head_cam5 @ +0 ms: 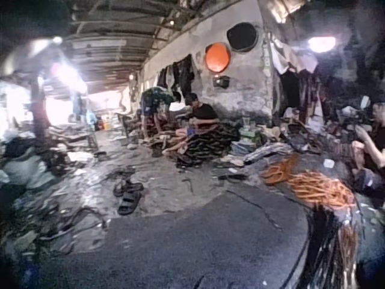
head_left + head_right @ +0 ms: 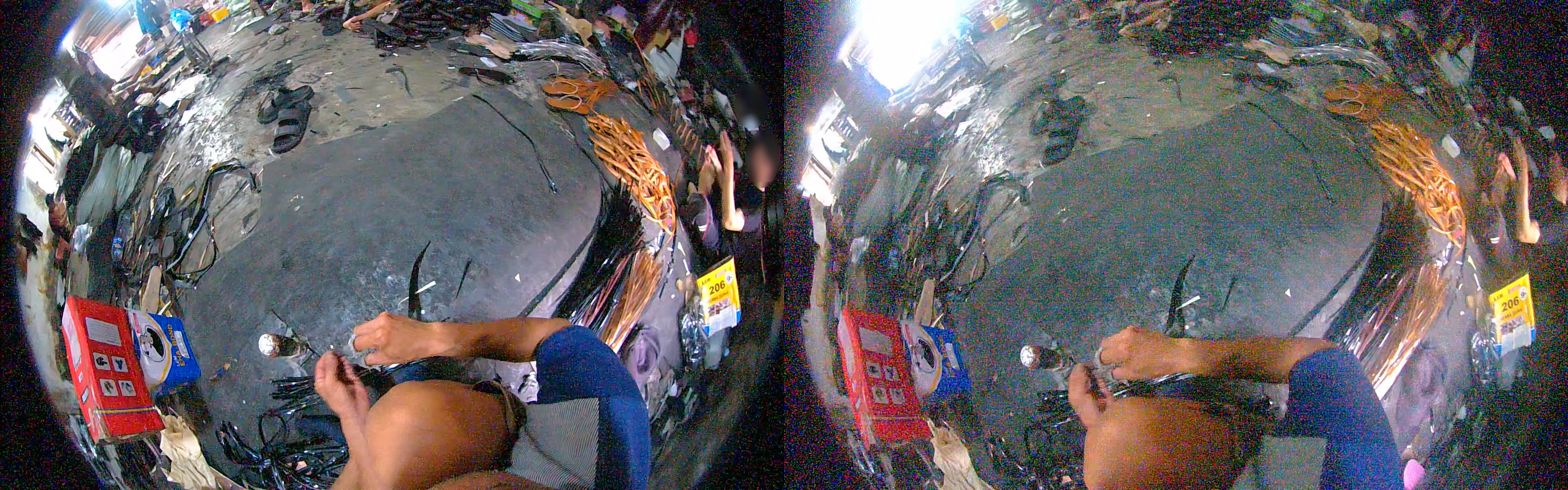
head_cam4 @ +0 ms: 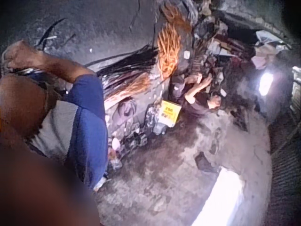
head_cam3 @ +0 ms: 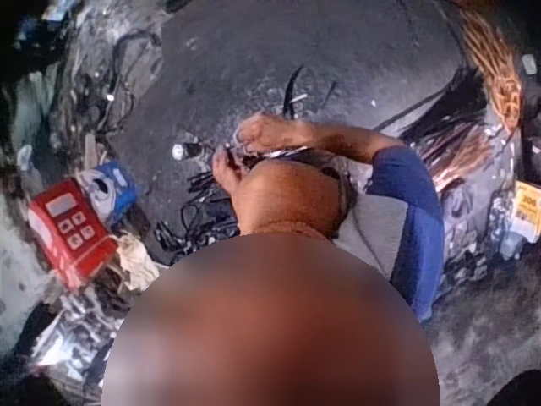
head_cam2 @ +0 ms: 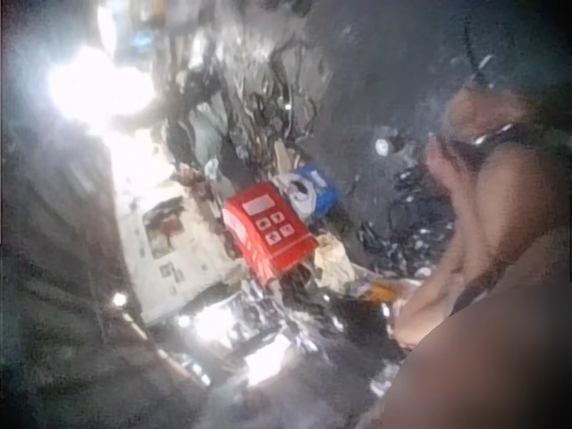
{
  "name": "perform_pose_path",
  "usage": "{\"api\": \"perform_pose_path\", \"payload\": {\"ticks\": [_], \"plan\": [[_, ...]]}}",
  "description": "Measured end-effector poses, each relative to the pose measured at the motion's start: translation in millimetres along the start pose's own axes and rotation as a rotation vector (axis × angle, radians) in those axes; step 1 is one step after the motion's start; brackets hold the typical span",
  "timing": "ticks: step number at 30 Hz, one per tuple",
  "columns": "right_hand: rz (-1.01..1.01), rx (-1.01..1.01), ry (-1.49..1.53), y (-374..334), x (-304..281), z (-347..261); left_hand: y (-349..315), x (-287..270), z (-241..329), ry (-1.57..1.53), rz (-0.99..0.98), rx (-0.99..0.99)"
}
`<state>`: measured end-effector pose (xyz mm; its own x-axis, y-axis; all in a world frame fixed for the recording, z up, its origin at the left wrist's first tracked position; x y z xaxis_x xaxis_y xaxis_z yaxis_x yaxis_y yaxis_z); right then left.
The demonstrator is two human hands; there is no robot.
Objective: The person sits on the floor and repeatedly strips the black outer insulation from thin cables using a small cylindrical tool. They pull the insulation off by hand and place the stripped cables into a pile on the floor.
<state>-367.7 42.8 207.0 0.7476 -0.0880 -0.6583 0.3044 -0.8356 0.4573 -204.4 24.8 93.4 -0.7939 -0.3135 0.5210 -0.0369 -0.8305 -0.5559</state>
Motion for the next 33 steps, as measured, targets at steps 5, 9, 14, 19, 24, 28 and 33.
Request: {"api": "perform_pose_path", "payload": {"ticks": [5,9,14,19,24,28,33], "plan": [[-0.074,0.022,0.027,-22.7,-0.7,10.1,23.0,-49.2,54.1,-0.118,0.131,0.106],[-0.124,0.099,0.158,-64.4,-4.9,30.4,45.8,-99.3,79.6,-0.070,0.219,0.094],[-0.248,0.260,0.150,-155.7,-15.5,78.5,106.3,-225.4,87.3,0.023,0.216,0.014],[-0.162,0.426,-0.207,-281.1,-75.7,155.7,140.4,-329.2,100.8,0.274,0.586,0.054],[0.601,1.318,-0.976,-397.5,-270.8,242.2,92.6,-208.1,118.2,1.111,0.662,0.485],[0.517,1.563,-0.881,-380.4,-316.2,294.5,102.5,-210.9,133.1,1.194,0.473,0.644],[0.474,1.718,-0.896,-388.9,-328.3,312.5,98.9,-183.5,121.6,1.041,0.292,0.769]]}}
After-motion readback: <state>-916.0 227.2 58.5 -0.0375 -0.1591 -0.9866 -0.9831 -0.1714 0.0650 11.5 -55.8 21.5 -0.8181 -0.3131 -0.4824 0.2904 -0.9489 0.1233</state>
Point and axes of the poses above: each hand's wrist, its own y-axis towards the middle knuckle, its own x-axis out of the palm, z = x × y, the point moved 8 cm from there along y, towards the middle knuckle, and after that the axes turned 11 degrees about -y, right-handed, at the moved point
